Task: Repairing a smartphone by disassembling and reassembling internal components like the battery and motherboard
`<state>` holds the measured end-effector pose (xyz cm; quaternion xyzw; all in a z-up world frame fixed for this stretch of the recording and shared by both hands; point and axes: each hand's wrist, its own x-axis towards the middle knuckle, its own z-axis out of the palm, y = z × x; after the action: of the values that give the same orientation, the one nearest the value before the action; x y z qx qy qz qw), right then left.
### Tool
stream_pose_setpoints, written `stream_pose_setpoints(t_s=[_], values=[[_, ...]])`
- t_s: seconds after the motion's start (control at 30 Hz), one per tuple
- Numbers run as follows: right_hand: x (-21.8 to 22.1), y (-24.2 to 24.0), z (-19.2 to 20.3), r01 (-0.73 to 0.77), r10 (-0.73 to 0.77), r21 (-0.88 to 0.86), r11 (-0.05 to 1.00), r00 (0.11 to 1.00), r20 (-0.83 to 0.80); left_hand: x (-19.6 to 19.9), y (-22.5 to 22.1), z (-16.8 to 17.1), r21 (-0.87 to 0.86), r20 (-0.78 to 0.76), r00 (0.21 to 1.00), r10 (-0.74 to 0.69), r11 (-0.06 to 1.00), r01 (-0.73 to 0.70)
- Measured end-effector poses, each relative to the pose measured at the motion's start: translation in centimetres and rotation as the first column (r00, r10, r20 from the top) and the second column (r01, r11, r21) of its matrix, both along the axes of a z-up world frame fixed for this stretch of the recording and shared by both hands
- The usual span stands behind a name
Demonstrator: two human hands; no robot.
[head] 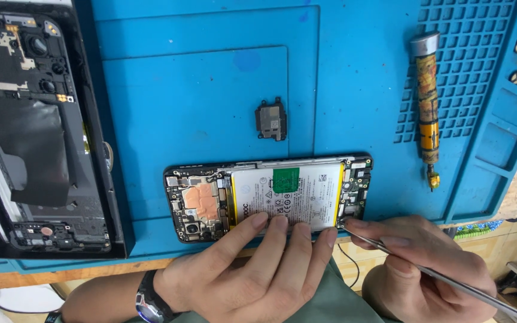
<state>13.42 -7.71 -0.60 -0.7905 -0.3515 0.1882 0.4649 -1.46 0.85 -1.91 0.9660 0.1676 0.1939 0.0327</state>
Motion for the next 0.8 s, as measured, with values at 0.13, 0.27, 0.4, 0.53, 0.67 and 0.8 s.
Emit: stream_pose_setpoints(t_s=[0.13, 0.27, 0.4, 0.53, 0.67, 0.8], values=[[0.5, -0.6, -0.2, -0.042, 0.042, -0.003, 0.999, 0.999, 0.004, 0.0, -0.2, -0.1, -0.015, -0.011, 1.000, -0.004, 1.000, 0.004], [0.5, -0.7, -0.2, -0.042, 0.042, -0.008, 0.999, 0.999, 0.006, 0.1, 0.3, 0.0, 0.044, 0.015, 1.000, 0.003, 0.999, -0.004], [0.9, -0.9, -0.3, -0.064, 0.064, 0.005, 0.998, 0.998, -0.010, 0.1, -0.1, 0.0, 0.013, -0.005, 1.000, 0.002, 1.000, -0.002], [1.6, -1.2, 0.0, -0.165, 0.165, -0.038, 0.986, 0.986, -0.004, 0.2, -0.3, -0.1, -0.003, -0.011, 1.000, 0.006, 1.000, -0.006], [0.9, -0.8, 0.0, -0.098, 0.099, -0.026, 0.995, 0.995, 0.025, 0.5, -0.1, 0.0, 0.006, -0.001, 1.000, 0.020, 1.000, -0.020], [0.6, -0.6, -0.3, -0.051, 0.051, 0.033, 0.998, 0.998, 0.025, 0.6, -0.4, 0.3, -0.028, -0.001, 0.999, 0.039, 0.999, -0.039]])
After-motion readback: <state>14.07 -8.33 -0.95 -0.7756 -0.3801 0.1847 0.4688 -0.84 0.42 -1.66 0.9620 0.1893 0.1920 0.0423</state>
